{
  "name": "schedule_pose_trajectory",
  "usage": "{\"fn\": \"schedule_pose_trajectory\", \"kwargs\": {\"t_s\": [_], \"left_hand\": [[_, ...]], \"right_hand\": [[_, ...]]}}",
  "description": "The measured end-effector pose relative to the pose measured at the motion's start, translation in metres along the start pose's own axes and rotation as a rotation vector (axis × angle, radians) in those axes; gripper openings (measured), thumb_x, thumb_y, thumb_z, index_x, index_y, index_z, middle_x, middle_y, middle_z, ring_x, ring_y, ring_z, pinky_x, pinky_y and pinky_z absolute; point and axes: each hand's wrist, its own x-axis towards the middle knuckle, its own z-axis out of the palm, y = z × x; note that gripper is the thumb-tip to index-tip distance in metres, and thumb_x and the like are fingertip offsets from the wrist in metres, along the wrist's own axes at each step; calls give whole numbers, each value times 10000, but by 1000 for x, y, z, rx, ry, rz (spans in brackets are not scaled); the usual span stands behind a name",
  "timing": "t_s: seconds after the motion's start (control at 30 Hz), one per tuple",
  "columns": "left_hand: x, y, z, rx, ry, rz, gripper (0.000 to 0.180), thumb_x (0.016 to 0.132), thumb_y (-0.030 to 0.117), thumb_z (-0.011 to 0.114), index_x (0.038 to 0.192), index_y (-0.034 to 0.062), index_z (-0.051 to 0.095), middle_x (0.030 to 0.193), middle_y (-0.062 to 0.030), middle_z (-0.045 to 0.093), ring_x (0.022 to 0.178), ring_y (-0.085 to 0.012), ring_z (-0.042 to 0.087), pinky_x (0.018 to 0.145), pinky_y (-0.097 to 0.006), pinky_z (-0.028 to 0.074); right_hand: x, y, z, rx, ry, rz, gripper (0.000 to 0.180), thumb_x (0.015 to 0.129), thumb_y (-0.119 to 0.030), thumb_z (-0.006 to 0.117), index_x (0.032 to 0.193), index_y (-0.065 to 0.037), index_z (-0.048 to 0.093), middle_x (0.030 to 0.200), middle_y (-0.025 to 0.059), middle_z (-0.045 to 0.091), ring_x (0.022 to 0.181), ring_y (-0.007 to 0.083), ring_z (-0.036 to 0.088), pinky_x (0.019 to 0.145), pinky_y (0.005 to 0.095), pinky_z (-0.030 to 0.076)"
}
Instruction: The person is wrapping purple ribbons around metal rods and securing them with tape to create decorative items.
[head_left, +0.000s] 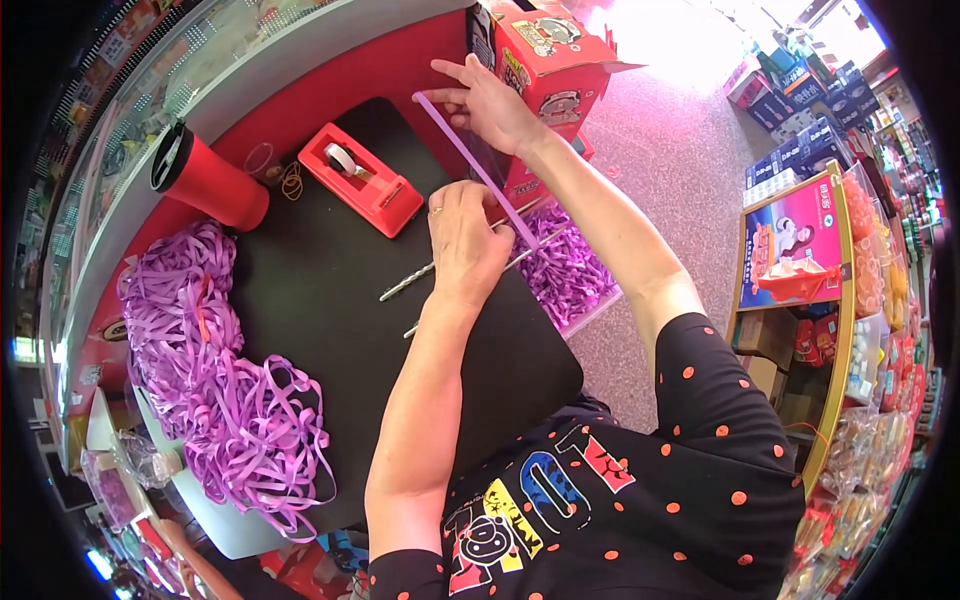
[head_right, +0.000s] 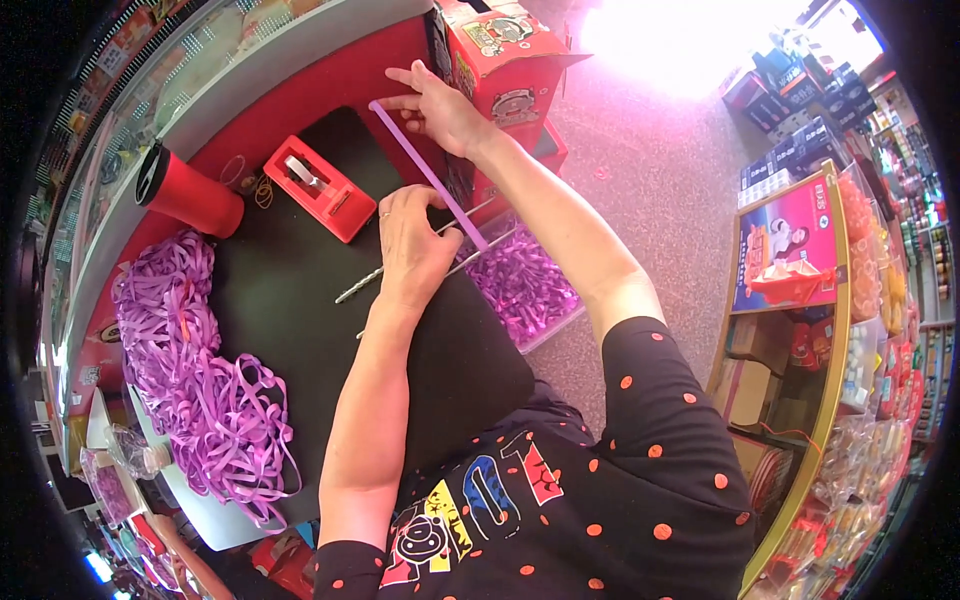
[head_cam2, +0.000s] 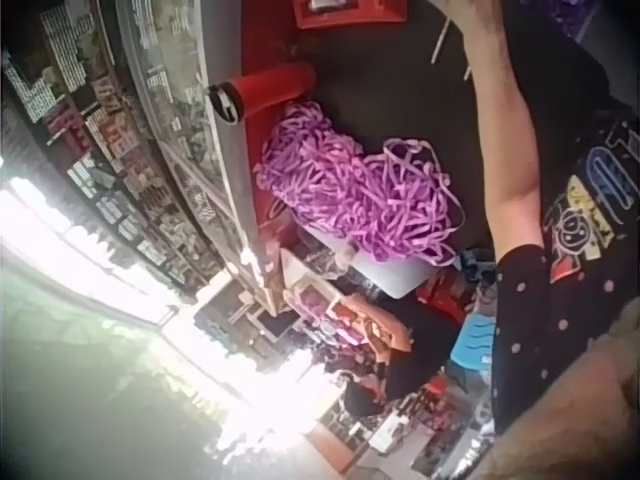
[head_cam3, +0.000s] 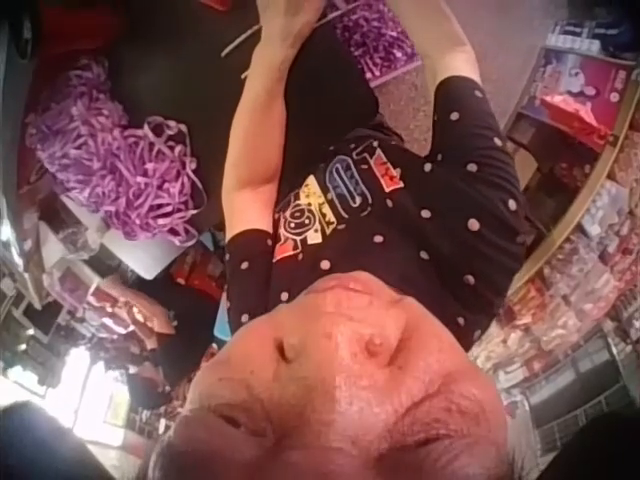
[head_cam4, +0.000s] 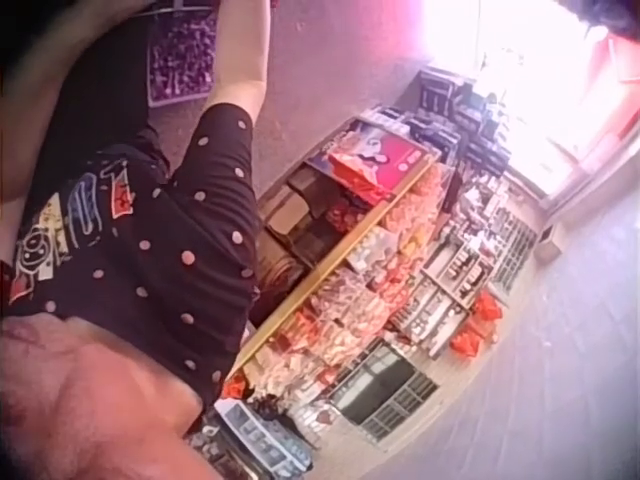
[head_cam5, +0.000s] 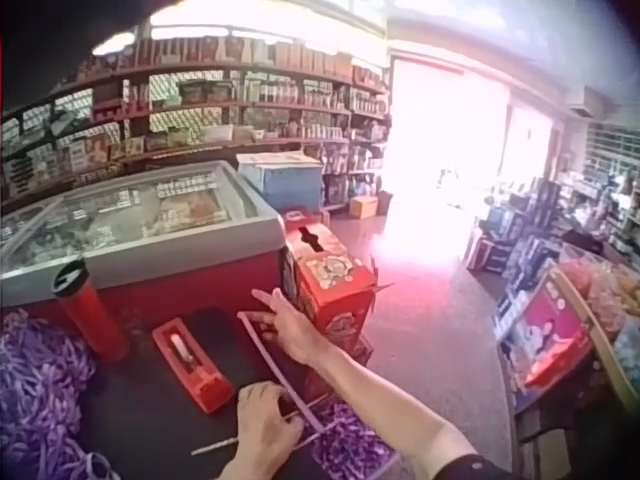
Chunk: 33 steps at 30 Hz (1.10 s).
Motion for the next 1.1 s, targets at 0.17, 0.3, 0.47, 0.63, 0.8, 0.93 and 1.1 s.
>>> {"fn": "schedule_pose_trajectory", "kwargs": {"t_s": [0.17, 0.3, 0.47, 0.63, 0.8, 0.93, 1.1], "left_hand": [[2, 7, -4, -75, 46, -43, 269, 578, -55, 676, 822, 55, 646, 1021, -103, 517, 1034, -322, 462, 904, -411, 410], [0, 3, -1, -23, -20, 13, 262, 602, -45, 668, 837, 73, 670, 1034, -82, 517, 1037, -301, 451, 886, -381, 411], [-3, -3, -4, -11, -30, -3, 204, 633, -17, 663, 813, 66, 709, 1013, -64, 572, 1032, -274, 477, 892, -367, 410], [-4, -6, 0, 10, -67, 16, 186, 655, 24, 666, 824, 83, 720, 915, -28, 633, 1023, -247, 524, 916, -378, 395], [-3, -1, -3, -20, -95, 32, 223, 671, 20, 650, 872, 84, 724, 850, -47, 670, 993, -250, 550, 941, -372, 384], [-2, 3, -3, 3, -108, 42, 248, 688, 31, 641, 915, 87, 723, 870, -52, 684, 999, -241, 551, 951, -368, 377], [-3, 0, -4, -1, -130, 41, 280, 691, 30, 635, 949, 96, 718, 892, -43, 691, 1001, -238, 549, 952, -359, 371]], "right_hand": [[7, 33, -14, 89, 6, 76, 658, 973, -568, 256, 1463, -130, 244, 1221, 149, 584, 875, 133, 495, 815, 279, 407], [4, 65, -32, 106, 31, 135, 672, 965, -578, 278, 1464, -131, 234, 1233, 158, 575, 940, 159, 510, 862, 301, 411], [-36, 116, -34, 137, 162, 298, 573, 981, -445, 389, 1427, -95, 308, 1232, 158, 559, 1095, 210, 511, 961, 346, 401], [-152, 173, -44, -561, 247, -49, 407, 1001, -309, 388, 1305, -60, 495, 1206, 102, 584, 1092, 188, 567, 910, 334, 446], [-264, 154, -11, -332, 384, 136, 380, 997, -269, 446, 1299, -45, 501, 1118, 64, 629, 1004, 136, 561, 939, 286, 393], [-328, 107, 9, -515, 508, 105, 353, 995, -224, 443, 1276, -24, 514, 1052, 58, 635, 1009, 119, 562, 942, 287, 393], [-343, 34, 41, -753, 500, -76, 311, 925, -161, 481, 1186, -39, 600, 937, 26, 699, 914, 164, 491, 904, 305, 377]]}}
